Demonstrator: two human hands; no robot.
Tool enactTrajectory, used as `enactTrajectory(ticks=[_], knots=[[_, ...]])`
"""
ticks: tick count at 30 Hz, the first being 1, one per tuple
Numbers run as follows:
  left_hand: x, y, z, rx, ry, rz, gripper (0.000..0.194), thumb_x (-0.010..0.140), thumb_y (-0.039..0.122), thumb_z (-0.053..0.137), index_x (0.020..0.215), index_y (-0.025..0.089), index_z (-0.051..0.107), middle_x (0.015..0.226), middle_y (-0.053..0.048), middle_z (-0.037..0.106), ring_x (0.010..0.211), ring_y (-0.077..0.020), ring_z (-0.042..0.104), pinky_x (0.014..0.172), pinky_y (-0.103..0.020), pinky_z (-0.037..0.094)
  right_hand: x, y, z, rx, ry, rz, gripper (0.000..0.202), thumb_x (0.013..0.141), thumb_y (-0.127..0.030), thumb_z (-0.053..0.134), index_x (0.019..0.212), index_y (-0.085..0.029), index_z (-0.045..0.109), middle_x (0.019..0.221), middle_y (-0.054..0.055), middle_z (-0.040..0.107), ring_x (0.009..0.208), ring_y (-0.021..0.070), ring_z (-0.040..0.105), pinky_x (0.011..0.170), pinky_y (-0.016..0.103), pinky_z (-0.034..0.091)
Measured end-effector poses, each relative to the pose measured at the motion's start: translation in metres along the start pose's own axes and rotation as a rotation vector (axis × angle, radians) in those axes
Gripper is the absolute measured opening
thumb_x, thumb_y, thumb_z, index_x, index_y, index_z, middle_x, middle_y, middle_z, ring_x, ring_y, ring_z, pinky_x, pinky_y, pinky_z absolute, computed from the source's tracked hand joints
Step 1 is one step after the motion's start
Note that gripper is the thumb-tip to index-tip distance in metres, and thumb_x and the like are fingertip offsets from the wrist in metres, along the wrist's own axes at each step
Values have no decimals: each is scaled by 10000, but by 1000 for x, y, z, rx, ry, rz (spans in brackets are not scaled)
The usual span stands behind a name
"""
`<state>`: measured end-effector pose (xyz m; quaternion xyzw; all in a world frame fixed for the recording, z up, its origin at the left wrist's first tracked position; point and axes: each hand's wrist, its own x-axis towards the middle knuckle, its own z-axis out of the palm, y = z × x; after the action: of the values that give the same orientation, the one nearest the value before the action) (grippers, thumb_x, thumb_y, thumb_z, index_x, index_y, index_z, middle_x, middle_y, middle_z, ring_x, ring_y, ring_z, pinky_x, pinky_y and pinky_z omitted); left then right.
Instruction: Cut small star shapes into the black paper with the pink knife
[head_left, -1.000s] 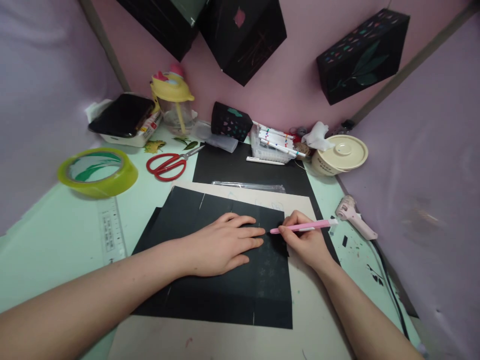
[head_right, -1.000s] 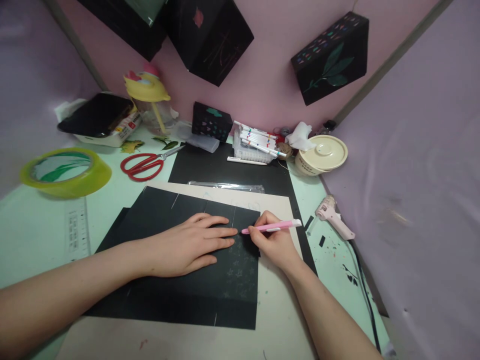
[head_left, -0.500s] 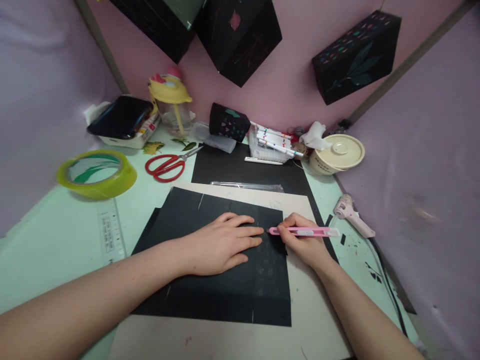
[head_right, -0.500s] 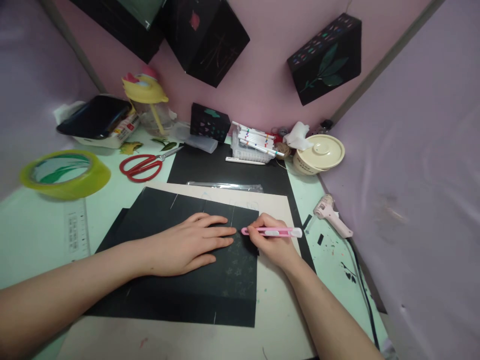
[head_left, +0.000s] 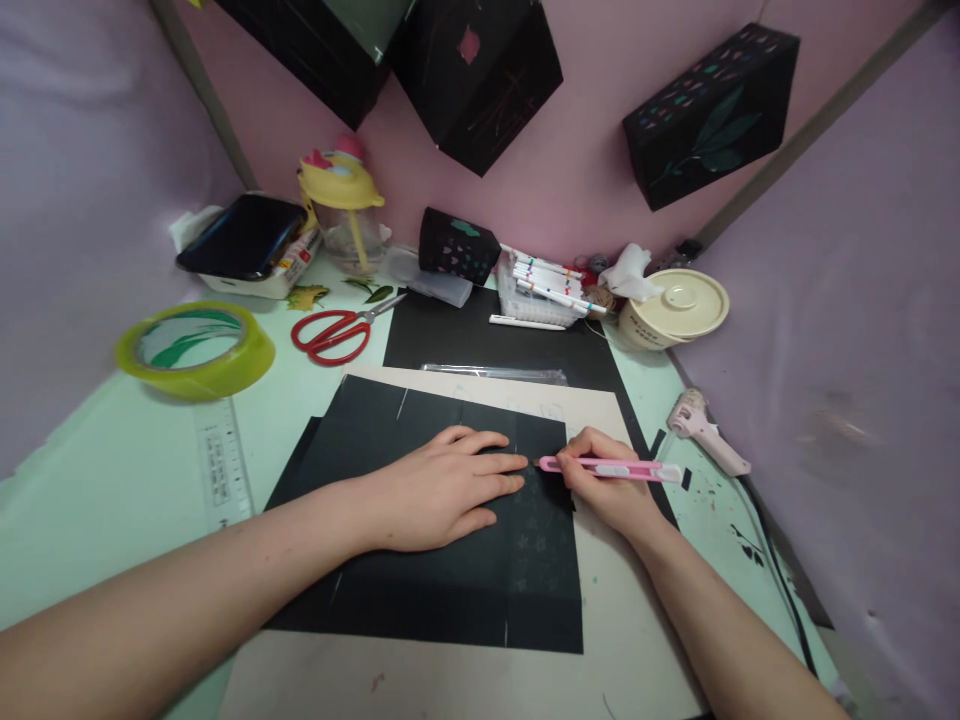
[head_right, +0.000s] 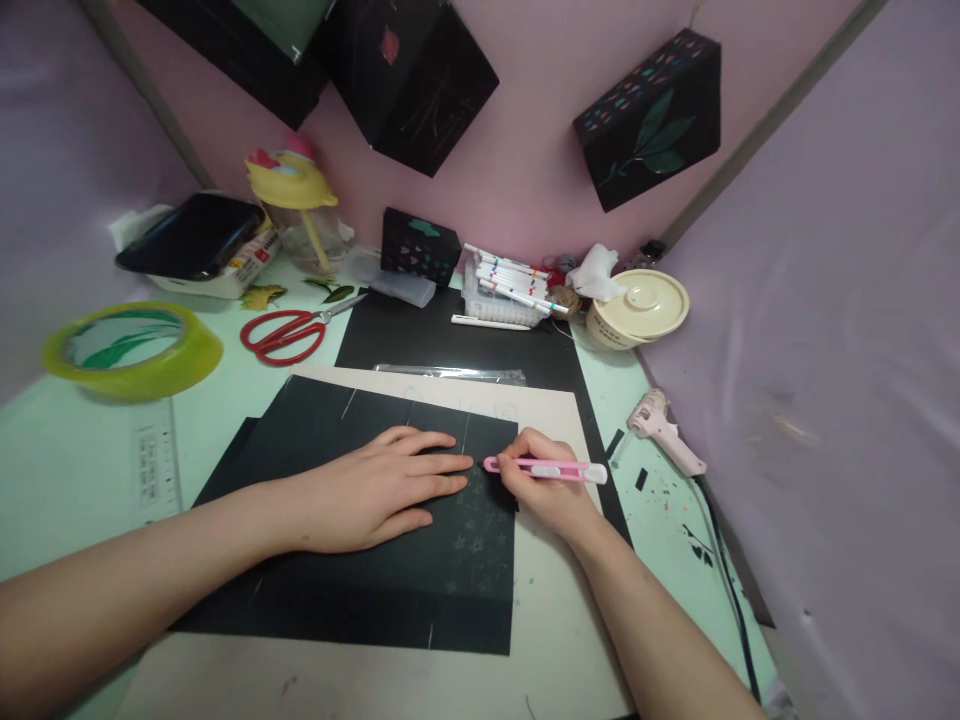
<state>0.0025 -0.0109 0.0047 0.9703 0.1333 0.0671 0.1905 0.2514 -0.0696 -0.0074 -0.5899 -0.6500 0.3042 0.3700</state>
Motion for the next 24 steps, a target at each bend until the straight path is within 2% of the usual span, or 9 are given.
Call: enactTrajectory(ticks=[16,24], knots=[[-1,-1,0,-14,17,3,412,953,331,490,1358,260,477,1455,-22,455,1357,-248,335,1073,-397,224,-1,-3,2,-37,31,-10,212,828,-222,606,630,-202,535,564,-29,560,512,113,489,493,235,363],[0,0,-1,-12,2,-6,409,953,327,493,1357,265,480,1458,-24,452,1361,-251,330,1073,-393,221,0,-4,1,-19,8,26,203,834,-224,595,638,-199,550,579,-23,573,522,117,499,506,235,371]])
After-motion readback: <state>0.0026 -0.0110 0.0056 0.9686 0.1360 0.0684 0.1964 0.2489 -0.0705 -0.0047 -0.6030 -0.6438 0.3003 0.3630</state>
